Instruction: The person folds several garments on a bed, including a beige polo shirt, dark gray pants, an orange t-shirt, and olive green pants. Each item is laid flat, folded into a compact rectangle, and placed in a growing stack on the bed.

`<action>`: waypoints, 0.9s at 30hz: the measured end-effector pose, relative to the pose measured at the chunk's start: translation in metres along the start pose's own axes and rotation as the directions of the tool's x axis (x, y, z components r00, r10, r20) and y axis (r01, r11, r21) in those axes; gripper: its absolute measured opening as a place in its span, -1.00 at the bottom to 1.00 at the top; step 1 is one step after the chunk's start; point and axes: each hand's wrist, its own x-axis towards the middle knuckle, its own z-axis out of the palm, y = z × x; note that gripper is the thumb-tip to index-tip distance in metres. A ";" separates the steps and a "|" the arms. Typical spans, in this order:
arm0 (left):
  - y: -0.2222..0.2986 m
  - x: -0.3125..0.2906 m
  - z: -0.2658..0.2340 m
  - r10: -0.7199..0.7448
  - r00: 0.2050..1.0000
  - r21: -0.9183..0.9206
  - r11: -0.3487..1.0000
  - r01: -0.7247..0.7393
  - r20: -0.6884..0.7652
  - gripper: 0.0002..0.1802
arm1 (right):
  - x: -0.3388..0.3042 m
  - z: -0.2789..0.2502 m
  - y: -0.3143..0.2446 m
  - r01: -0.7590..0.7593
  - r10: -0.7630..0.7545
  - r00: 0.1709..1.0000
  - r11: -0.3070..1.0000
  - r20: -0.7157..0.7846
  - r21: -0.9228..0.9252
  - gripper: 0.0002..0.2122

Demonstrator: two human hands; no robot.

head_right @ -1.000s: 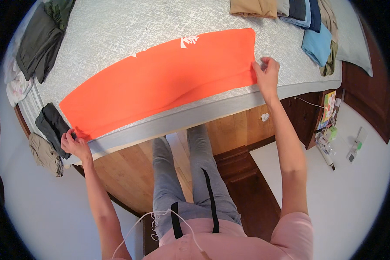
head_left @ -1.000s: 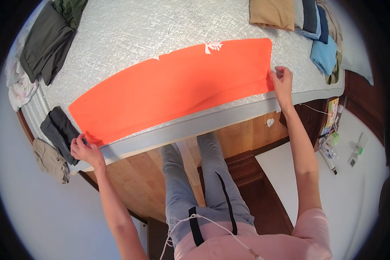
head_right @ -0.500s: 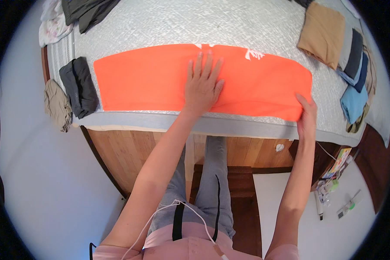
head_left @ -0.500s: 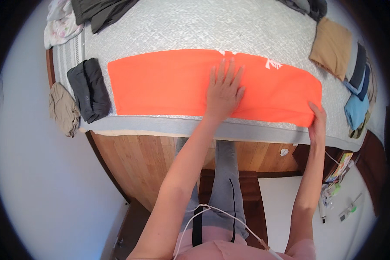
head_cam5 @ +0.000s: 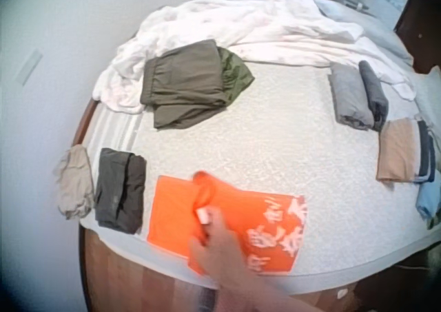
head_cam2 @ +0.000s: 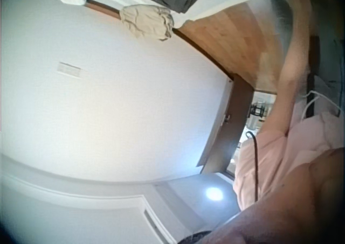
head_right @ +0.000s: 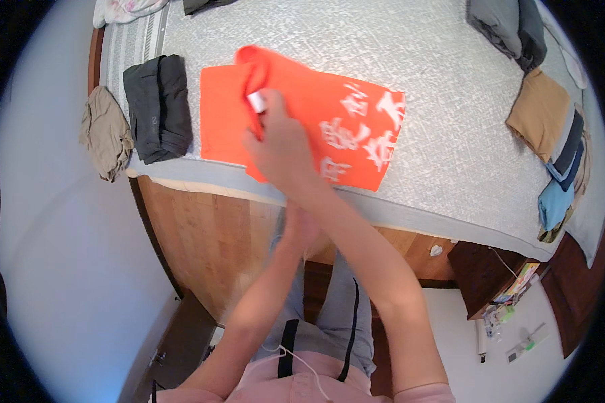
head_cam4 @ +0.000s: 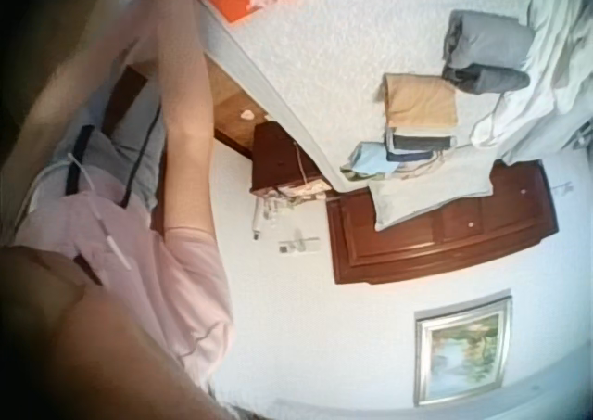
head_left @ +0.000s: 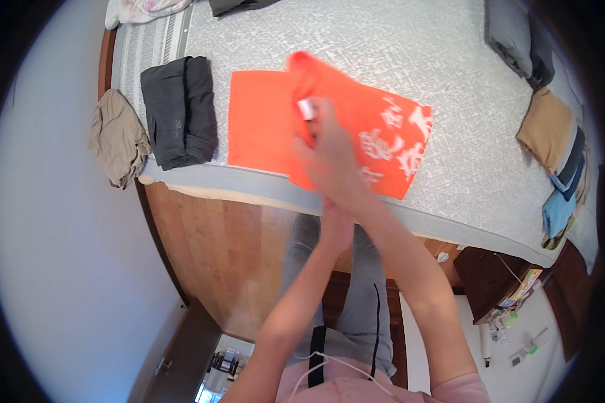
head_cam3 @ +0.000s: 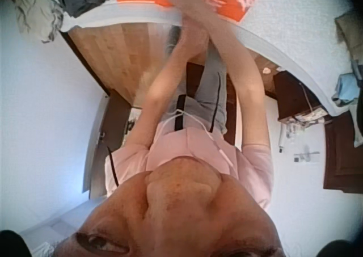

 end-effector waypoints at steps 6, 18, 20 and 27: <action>0.109 0.031 -0.120 -0.027 0.996 -0.187 0.982 0.010 -0.091 -0.53 | 0.036 0.100 0.026 -0.115 0.174 0.979 0.903 0.108 -0.414 -0.41; 0.147 0.084 -0.109 0.668 0.744 0.995 0.083 -0.047 -0.021 -0.27 | -0.029 -0.001 0.086 0.284 -0.484 0.865 0.256 0.132 -0.924 -0.37; 0.146 0.091 -0.107 0.656 0.753 0.983 0.101 -0.151 0.048 -0.42 | -0.032 -0.005 0.098 0.280 -0.366 0.918 0.324 0.153 -0.904 -0.35; 0.178 0.119 -0.132 0.498 0.866 0.940 0.314 -0.132 -0.044 -0.64 | -0.026 0.002 0.084 0.301 -0.348 0.921 0.347 0.177 -0.888 -0.31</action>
